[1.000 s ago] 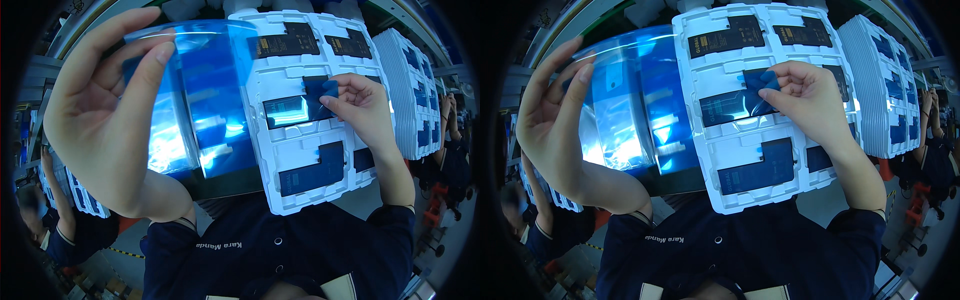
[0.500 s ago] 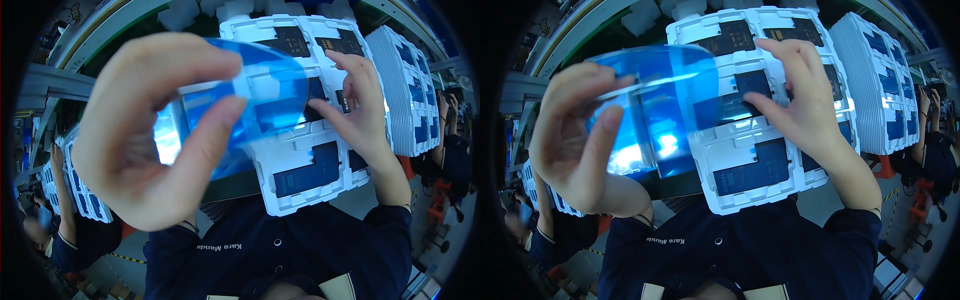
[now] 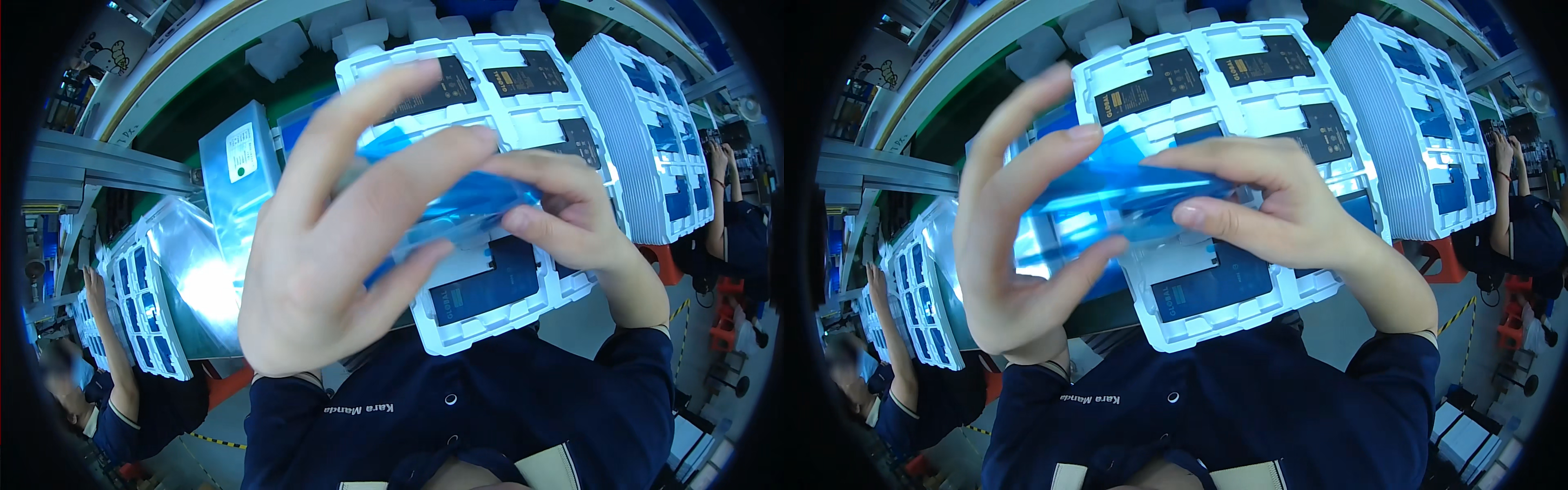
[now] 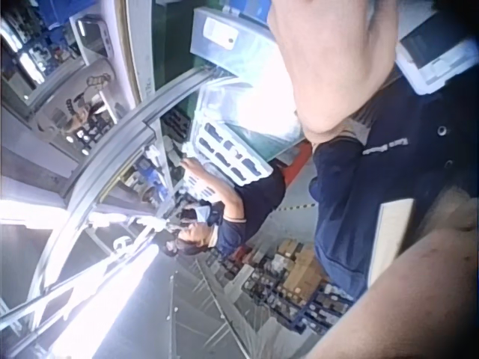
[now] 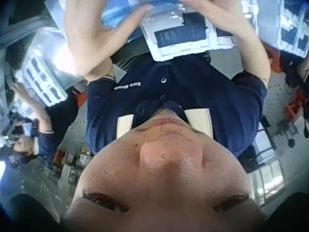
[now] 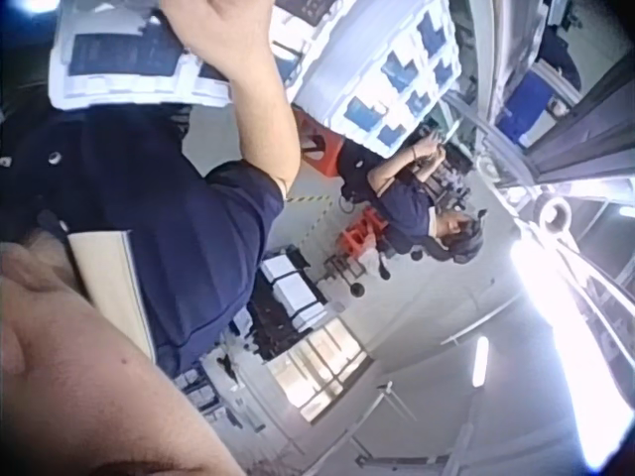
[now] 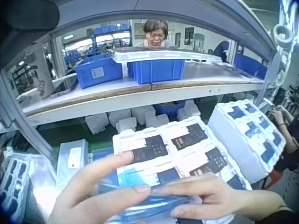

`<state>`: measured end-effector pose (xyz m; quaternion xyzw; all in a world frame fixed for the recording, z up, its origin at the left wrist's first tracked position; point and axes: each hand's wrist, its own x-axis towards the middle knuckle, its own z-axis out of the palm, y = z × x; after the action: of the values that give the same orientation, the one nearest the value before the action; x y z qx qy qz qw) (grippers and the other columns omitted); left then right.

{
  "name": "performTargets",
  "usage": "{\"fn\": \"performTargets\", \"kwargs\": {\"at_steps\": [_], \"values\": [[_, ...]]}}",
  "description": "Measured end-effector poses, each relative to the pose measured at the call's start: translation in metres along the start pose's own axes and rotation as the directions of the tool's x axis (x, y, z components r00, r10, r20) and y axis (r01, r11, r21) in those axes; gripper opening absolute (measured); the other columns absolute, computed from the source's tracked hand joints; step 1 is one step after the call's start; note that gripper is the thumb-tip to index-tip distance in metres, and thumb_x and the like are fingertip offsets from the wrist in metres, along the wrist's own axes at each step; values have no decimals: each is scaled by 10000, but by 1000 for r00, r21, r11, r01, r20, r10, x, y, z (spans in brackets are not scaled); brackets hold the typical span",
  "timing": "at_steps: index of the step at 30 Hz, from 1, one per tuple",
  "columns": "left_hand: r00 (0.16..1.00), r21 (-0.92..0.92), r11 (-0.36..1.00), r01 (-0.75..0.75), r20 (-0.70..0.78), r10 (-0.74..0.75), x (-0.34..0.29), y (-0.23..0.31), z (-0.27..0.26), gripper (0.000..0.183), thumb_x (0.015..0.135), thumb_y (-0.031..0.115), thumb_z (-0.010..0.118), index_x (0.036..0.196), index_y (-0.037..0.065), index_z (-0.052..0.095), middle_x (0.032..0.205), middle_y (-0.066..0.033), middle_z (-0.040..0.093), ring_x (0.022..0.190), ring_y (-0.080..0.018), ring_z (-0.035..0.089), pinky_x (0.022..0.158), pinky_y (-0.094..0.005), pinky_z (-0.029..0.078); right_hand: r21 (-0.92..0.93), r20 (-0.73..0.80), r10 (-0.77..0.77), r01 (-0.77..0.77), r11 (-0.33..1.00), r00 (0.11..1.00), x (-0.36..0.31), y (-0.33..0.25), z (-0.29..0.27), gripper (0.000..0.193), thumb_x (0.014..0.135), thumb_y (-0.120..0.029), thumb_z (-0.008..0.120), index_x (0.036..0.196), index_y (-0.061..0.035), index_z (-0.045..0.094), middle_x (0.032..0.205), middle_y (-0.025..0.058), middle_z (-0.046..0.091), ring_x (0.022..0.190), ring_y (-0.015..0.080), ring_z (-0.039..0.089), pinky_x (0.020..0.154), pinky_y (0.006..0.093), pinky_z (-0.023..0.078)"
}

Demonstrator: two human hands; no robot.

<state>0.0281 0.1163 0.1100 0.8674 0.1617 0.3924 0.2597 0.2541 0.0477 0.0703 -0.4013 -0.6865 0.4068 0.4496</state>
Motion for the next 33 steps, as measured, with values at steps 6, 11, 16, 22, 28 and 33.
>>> {"fn": "performTargets", "kwargs": {"at_steps": [6, 11, 16, 22, 28, 33], "values": [[999, 64, 997, 39, -5, -38, -1, 1, -3, 246, 565, -54, 725, 804, -36, 672, 803, -159, 676, 724, -235, 663, 635, -275, 495, -288, 22, -206, 203, 936, 978, 6, -8, -1, 423, 753, -190, 758, 1117, -13, 637, 985, 128, 630, 907, 230, 611, 750, 306, 491], [996, 44, 996, 75, -44, -73, -3, 4, -1, 199, 562, -11, 740, 748, -39, 675, 745, -165, 675, 670, -231, 667, 616, -260, 491, -282, -133, -312, 266, 922, 941, 2, -4, -4, 256, 697, -52, 765, 946, -21, 713, 874, 83, 651, 779, 163, 591, 645, 262, 449], [993, 44, 997, 66, -104, -61, -5, 9, 5, 182, 560, 15, 748, 718, -38, 676, 719, -165, 672, 663, -233, 673, 612, -267, 502, -263, -92, -347, 313, 913, 933, 1, -4, -10, 232, 717, -51, 750, 945, -25, 719, 889, 99, 671, 771, 167, 588, 678, 271, 435], [994, 75, 996, 40, -101, -32, -6, 12, 7, 185, 548, 45, 760, 693, -34, 675, 704, -162, 672, 661, -253, 674, 613, -273, 508, -87, -84, -273, 266, 960, 958, -2, -2, -11, 209, 726, -77, 748, 925, -15, 721, 868, 103, 678, 776, 180, 587, 689, 281, 431], [997, 101, 995, -13, -79, 21, -7, 9, 7, 243, 546, 106, 785, 713, -32, 675, 722, -164, 676, 678, -258, 677, 622, -284, 512, -135, -82, -328, 315, 939, 941, -3, -5, -14, 177, 729, -70, 741, 892, -5, 719, 882, 112, 680, 779, 182, 587, 693, 289, 431], [999, 141, 989, -38, -23, 42, -7, 8, 6, 394, 592, 288, 792, 774, -43, 680, 784, -179, 685, 723, -276, 681, 646, -305, 520, -214, -109, -464, 435, 875, 879, -4, -12, -23, 167, 731, -47, 730, 882, 23, 709, 921, 155, 672, 797, 207, 597, 711, 303, 448]]}}
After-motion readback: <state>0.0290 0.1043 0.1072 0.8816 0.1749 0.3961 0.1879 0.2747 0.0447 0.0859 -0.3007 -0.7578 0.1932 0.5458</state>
